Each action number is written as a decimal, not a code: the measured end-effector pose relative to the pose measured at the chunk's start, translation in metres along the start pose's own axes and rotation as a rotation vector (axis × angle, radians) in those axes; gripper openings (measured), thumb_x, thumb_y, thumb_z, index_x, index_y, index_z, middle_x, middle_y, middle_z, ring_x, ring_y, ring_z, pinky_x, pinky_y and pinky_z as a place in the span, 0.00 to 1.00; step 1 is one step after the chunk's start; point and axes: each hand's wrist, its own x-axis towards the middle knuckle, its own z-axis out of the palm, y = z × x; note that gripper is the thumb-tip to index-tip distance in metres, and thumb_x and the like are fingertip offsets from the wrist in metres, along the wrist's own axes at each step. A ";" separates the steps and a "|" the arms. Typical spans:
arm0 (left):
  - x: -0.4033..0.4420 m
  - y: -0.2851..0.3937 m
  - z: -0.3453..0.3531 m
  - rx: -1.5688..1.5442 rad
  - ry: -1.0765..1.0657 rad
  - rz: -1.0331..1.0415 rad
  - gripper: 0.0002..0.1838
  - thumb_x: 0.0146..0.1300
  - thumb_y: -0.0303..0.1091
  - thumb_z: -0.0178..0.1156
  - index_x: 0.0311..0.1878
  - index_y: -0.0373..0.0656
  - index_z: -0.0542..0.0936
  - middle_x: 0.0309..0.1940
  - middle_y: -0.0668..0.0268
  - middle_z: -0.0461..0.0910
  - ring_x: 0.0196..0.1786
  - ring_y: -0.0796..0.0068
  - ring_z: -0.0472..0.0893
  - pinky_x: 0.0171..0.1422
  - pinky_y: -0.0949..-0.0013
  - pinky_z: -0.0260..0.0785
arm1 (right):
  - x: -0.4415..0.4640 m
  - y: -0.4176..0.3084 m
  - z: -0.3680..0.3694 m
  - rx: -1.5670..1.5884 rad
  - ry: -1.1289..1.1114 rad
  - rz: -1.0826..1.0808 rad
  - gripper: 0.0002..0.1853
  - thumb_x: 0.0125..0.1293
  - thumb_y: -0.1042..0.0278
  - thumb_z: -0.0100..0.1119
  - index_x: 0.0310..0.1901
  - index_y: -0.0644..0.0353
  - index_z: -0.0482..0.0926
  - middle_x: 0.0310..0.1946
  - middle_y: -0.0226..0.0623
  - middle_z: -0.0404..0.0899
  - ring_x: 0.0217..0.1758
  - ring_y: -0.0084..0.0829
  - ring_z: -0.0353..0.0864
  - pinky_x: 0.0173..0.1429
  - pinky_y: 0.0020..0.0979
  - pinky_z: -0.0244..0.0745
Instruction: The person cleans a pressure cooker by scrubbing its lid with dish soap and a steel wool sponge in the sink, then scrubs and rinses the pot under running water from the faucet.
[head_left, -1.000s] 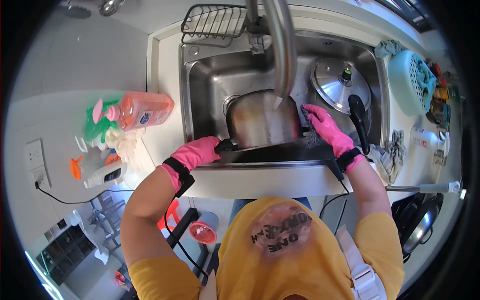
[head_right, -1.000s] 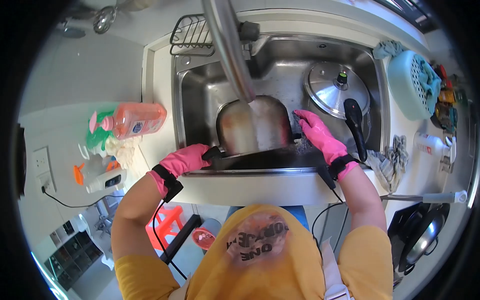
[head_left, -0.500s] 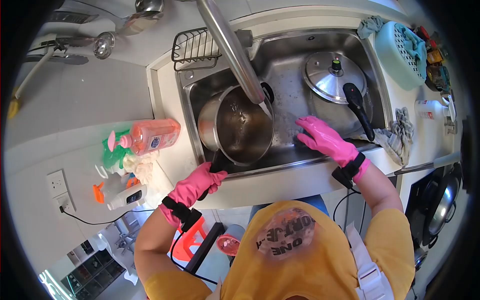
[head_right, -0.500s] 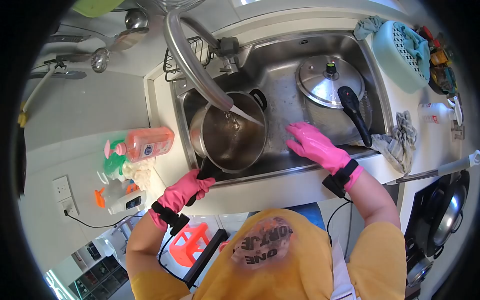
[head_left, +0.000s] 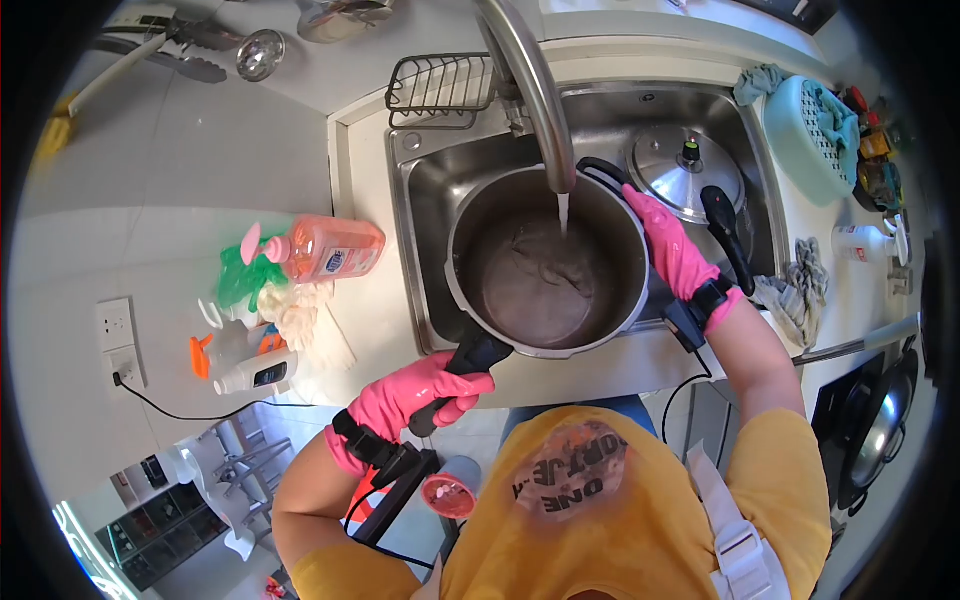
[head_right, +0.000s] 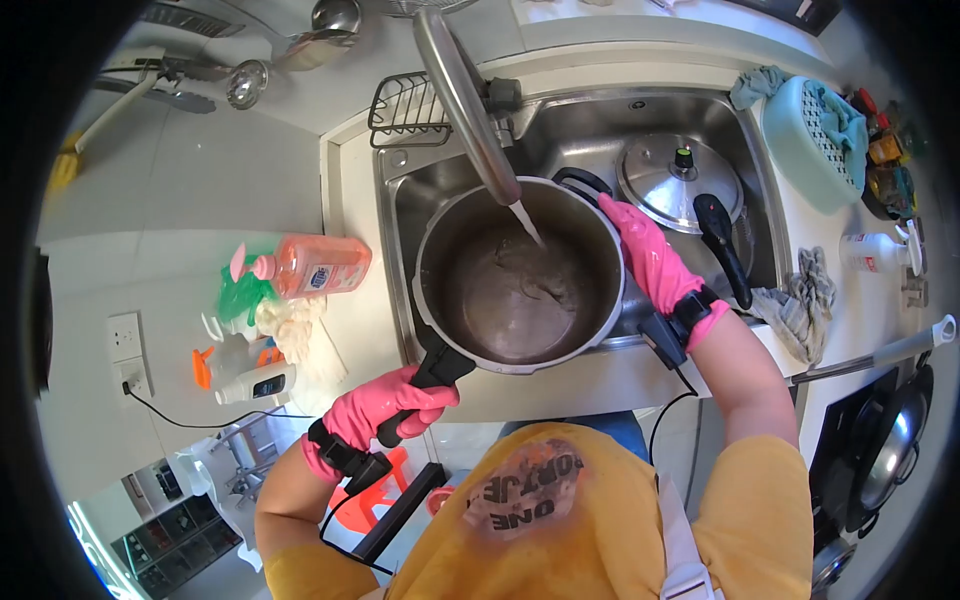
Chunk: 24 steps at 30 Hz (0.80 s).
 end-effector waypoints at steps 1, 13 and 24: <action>0.005 -0.001 -0.006 0.067 -0.012 -0.004 0.14 0.66 0.43 0.66 0.45 0.41 0.80 0.22 0.71 0.73 0.19 0.80 0.70 0.25 0.73 0.61 | -0.002 -0.007 -0.002 -0.035 0.048 -0.040 0.19 0.72 0.54 0.59 0.53 0.60 0.78 0.41 0.32 0.80 0.43 0.23 0.77 0.48 0.26 0.72; 0.048 0.007 -0.011 0.078 -0.365 -0.010 0.21 0.76 0.47 0.53 0.46 0.35 0.81 0.20 0.68 0.78 0.17 0.79 0.73 0.21 0.75 0.65 | -0.076 -0.128 -0.017 0.368 0.276 -0.111 0.12 0.70 0.67 0.63 0.50 0.61 0.77 0.43 0.33 0.83 0.43 0.25 0.83 0.48 0.26 0.79; 0.180 0.088 -0.018 0.496 -0.317 0.497 0.24 0.74 0.56 0.53 0.47 0.43 0.86 0.29 0.66 0.86 0.34 0.78 0.83 0.40 0.70 0.72 | -0.113 -0.181 -0.036 0.089 0.500 -0.501 0.22 0.70 0.69 0.61 0.62 0.68 0.73 0.58 0.41 0.79 0.60 0.29 0.77 0.70 0.29 0.64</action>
